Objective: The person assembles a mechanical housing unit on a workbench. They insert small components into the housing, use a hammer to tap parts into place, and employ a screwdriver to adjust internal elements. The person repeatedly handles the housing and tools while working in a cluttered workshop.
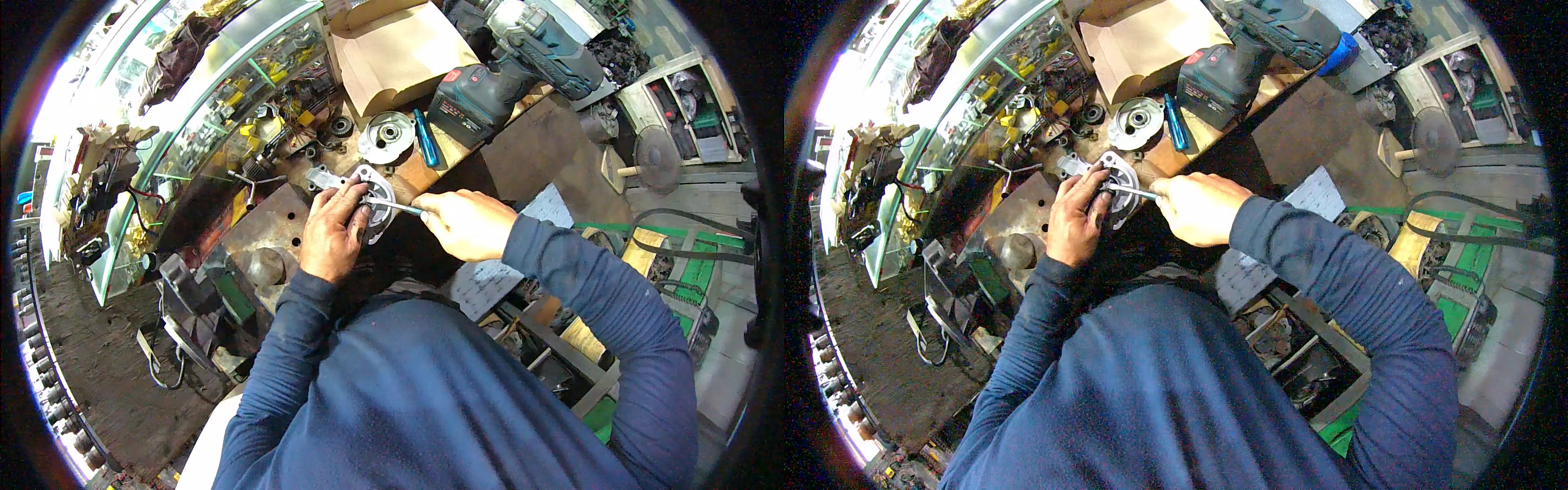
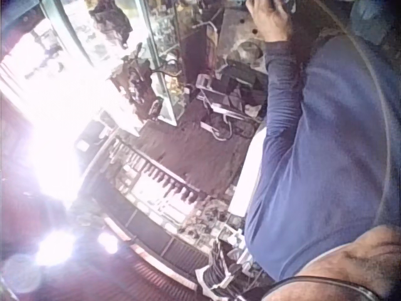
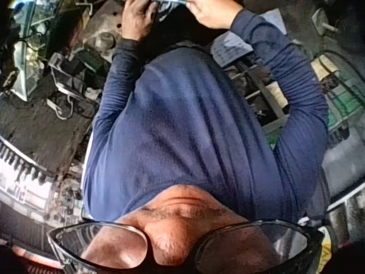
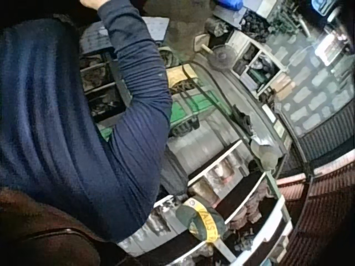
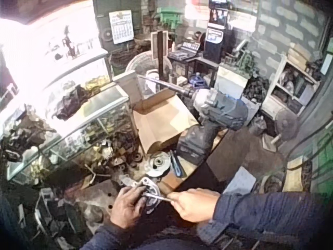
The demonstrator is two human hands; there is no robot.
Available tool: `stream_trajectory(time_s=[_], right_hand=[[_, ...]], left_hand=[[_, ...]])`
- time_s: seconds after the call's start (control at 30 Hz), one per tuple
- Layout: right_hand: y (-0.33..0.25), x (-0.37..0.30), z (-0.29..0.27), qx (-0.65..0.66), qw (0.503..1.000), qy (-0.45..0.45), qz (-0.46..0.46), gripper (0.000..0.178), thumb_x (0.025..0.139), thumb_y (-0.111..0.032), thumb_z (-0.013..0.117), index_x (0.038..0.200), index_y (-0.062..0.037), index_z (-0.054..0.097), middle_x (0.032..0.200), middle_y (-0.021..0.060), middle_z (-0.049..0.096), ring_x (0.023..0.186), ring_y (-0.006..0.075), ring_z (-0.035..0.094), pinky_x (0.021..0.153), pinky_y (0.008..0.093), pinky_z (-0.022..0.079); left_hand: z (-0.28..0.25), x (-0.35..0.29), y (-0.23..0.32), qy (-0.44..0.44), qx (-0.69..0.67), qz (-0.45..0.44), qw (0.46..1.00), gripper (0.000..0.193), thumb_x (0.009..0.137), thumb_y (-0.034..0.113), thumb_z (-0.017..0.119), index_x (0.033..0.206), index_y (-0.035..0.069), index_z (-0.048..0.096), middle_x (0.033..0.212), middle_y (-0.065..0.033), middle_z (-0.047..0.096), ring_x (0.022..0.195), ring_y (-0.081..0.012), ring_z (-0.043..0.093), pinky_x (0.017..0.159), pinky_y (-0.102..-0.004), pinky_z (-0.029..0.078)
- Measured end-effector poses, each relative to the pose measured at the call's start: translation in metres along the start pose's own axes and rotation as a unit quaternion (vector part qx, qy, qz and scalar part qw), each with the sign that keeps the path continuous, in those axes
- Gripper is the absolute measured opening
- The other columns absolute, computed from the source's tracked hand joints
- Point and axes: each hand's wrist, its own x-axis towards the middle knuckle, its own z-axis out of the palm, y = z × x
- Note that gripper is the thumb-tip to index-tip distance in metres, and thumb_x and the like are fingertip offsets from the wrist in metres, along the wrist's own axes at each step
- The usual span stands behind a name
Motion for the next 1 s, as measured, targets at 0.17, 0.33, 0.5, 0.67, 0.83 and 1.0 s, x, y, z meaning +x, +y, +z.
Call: stream_trajectory(time_s=[0.17,0.33,0.5,0.67,0.83,1.0], right_hand=[[0.006,0.002,0.007,0.007,1.0,0.004,0.022,0.027,0.105,-0.025,0.05,0.115,-0.0069,0.066,0.097,0.0264,0.073,0.095,0.0493,0.07,0.084,0.0575,0.055],[0.016,0.013,0.023,0.108,0.994,-0.003,0.006,0.03,0.109,-0.023,0.05,0.125,-0.0013,0.064,0.081,0.0163,0.069,0.071,0.0299,0.067,0.073,0.0449,0.054],[0.018,0.012,0.026,0.272,0.958,-0.067,0.058,0.03,0.112,-0.026,0.047,0.126,-0.0045,0.062,0.068,0.001,0.054,0.05,0.0116,0.048,0.049,0.0314,0.043],[0.018,0.013,0.02,0.333,0.926,-0.12,0.133,0.029,0.113,-0.026,0.045,0.129,-0.0084,0.062,0.06,-0.0044,0.042,0.042,0.0071,0.038,0.038,0.0288,0.034],[0.03,0.004,0.023,0.15,0.988,0.01,0.025,0.031,0.109,-0.021,0.051,0.125,0.0024,0.064,0.083,0.0115,0.066,0.074,0.0204,0.061,0.072,0.0375,0.051],[0.026,-0.014,0.032,0.101,0.992,0.042,0.056,0.033,0.107,-0.023,0.054,0.128,0.0003,0.065,0.095,0.0216,0.072,0.087,0.036,0.071,0.079,0.0448,0.054]], left_hand=[[0.002,0.0,-0.001,0.009,-0.007,-0.005,1.0,0.036,0.098,0.018,0.067,0.133,0.006,0.068,0.141,-0.014,0.067,0.125,-0.0419,0.058,0.111,-0.0464,0.046],[0.002,0.0,-0.003,0.021,0.008,0.009,1.0,0.035,0.098,0.018,0.067,0.131,0.005,0.07,0.139,-0.014,0.068,0.124,-0.0415,0.059,0.109,-0.0461,0.047],[0.005,-0.001,0.0,0.045,0.001,0.003,0.999,0.034,0.097,0.018,0.07,0.128,0.007,0.071,0.138,-0.0123,0.069,0.12,-0.0398,0.06,0.108,-0.0458,0.048],[0.01,-0.006,0.007,0.003,-0.015,0.023,1.0,0.035,0.092,0.018,0.075,0.125,0.009,0.073,0.134,-0.0098,0.071,0.118,-0.0364,0.062,0.103,-0.0435,0.051],[0.007,-0.005,0.006,0.008,-0.026,0.006,1.0,0.036,0.092,0.018,0.075,0.127,0.01,0.073,0.138,-0.0089,0.07,0.121,-0.0372,0.061,0.104,-0.0434,0.051],[0.004,-0.006,0.013,-0.001,-0.051,-0.025,0.998,0.035,0.092,0.017,0.075,0.126,0.009,0.073,0.138,-0.0091,0.07,0.12,-0.036,0.062,0.103,-0.0436,0.051]])
